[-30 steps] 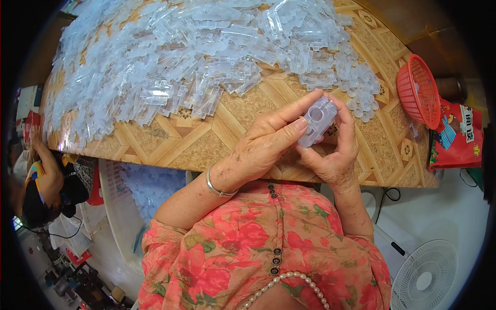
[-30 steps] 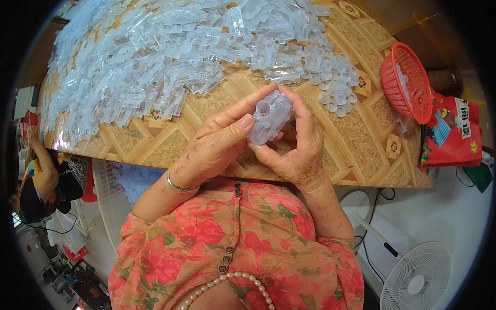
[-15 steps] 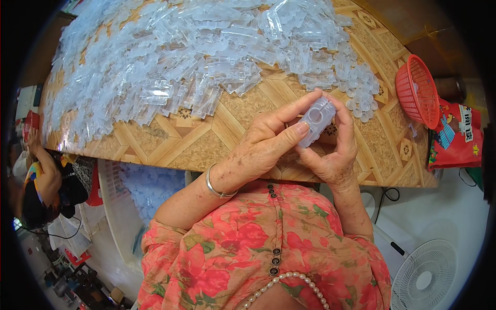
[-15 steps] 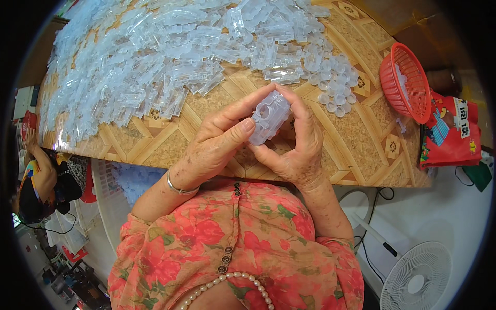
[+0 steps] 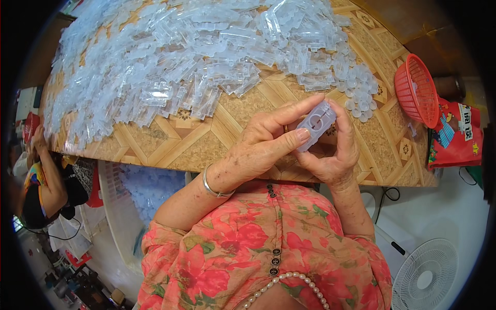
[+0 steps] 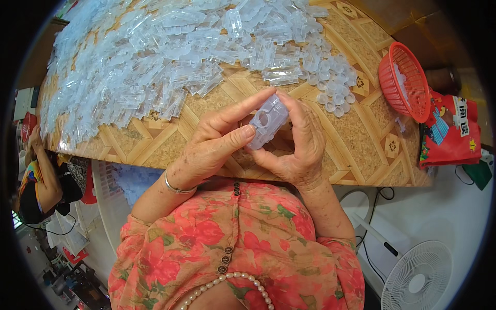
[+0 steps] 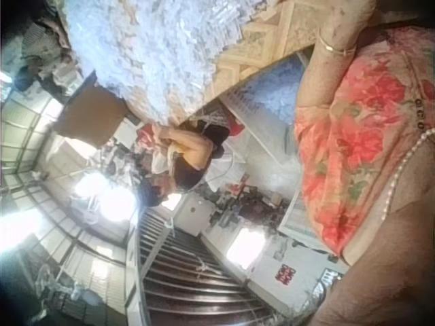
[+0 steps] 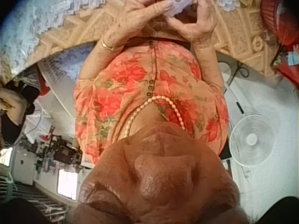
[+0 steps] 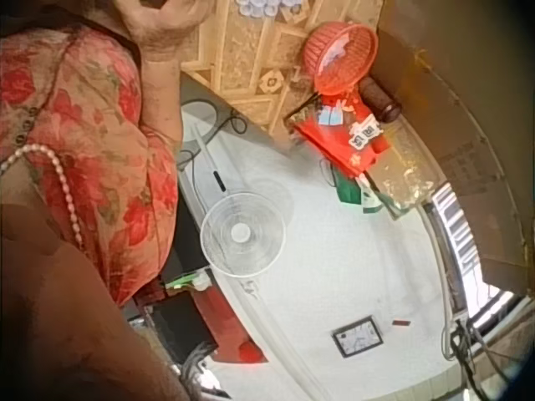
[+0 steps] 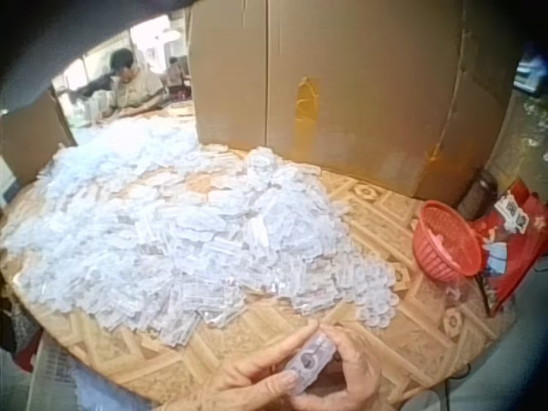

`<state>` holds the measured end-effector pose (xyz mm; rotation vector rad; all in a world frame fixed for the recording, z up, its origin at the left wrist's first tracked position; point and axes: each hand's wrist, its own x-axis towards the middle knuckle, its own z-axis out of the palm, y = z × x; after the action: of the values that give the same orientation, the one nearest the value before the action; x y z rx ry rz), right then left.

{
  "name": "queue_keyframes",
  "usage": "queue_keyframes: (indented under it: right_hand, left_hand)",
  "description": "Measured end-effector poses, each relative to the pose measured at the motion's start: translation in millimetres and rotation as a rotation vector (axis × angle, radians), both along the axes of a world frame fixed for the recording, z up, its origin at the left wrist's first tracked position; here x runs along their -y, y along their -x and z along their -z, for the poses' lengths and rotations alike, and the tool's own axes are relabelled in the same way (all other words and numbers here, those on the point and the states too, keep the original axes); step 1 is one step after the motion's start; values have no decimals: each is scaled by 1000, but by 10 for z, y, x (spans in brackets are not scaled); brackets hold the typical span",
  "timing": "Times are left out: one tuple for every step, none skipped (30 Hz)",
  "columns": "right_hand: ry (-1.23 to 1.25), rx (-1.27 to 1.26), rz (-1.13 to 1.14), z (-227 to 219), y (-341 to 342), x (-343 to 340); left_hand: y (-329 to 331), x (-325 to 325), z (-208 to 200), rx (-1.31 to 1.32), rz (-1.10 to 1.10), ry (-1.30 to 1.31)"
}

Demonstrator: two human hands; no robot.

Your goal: The person sits at a wooden table and repeatedly picks up small, clear plastic components. She inserts a small circular piece into a rectangular housing, checks the fit, and places the assembled unit on the table. She continues this repetitive assembly process with a large pile of parts.

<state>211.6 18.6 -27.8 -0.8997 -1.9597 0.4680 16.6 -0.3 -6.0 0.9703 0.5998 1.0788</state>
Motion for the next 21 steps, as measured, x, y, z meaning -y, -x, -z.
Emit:
queue_keyframes:
  right_hand:
    - [-1, 13, 11, -1, 0, 10]
    - [-4, 9, -1, -6, -1, 2]
    - [-7, 4, -14, -15, -3, -14]
    - [-10, 1, -26, -21, -4, -22]
    - [7, -4, -24, -18, -4, -19]
    - [25, -9, -23, -10, -2, -11]
    - [42, -14, -22, -2, -2, -6]
    - [48, -12, -15, 16, -10, -5]
    - [54, -10, -8, 38, -21, -3]
    - [62, -9, 1, 50, -27, 0]
    - [65, -13, 1, 48, -26, 4]
    - [69, -18, 1, 43, -24, 8]
    - [72, -23, 1, 41, -21, 10]
    - [83, -31, -5, 40, -20, 8]
    - [94, -38, -11, 39, -19, 6]
    - [106, -44, -16, 38, -18, 4]
    - [103, -42, -22, 37, -19, 3]
    - [100, -40, -27, 36, -23, 2]
    - [97, -38, -32, 35, -26, 1]
    - [89, -49, -40, 36, -23, 0]
    - [80, -60, -47, 37, -16, -4]
  left_hand:
    - [2, 3, 11, 17, 4, 5]
    - [8, 6, 22, 35, 8, 10]
    - [10, 8, 30, 52, 12, 15]
    - [2, 9, 32, 61, 6, 21]
    - [-13, 13, 34, 69, 1, 27]
    - [-28, 15, 35, 78, -5, 33]
    - [-43, 15, 37, 74, -14, 30]
    - [-57, 15, 38, 70, -24, 27]
    - [-66, 15, 40, 65, -33, 24]
    - [-69, 14, 43, 64, -29, 21]
    - [-71, 13, 45, 62, -26, 18]
    - [-72, 13, 46, 60, -22, 16]
    - [-64, 14, 42, 58, -14, 15]
    - [-50, 15, 32, 56, -5, 14]
    - [-42, 16, 25, 55, 3, 13]
    - [-40, 15, 25, 41, -1, 4]
    - [-38, 14, 25, 27, -5, -5]
    - [-36, 13, 27, 14, -8, -14]
    - [-32, 2, 40, -36, -23, -80]
    - [-24, -20, 64, -86, -37, -147]
    - [-18, -34, 78, -136, -51, -214]
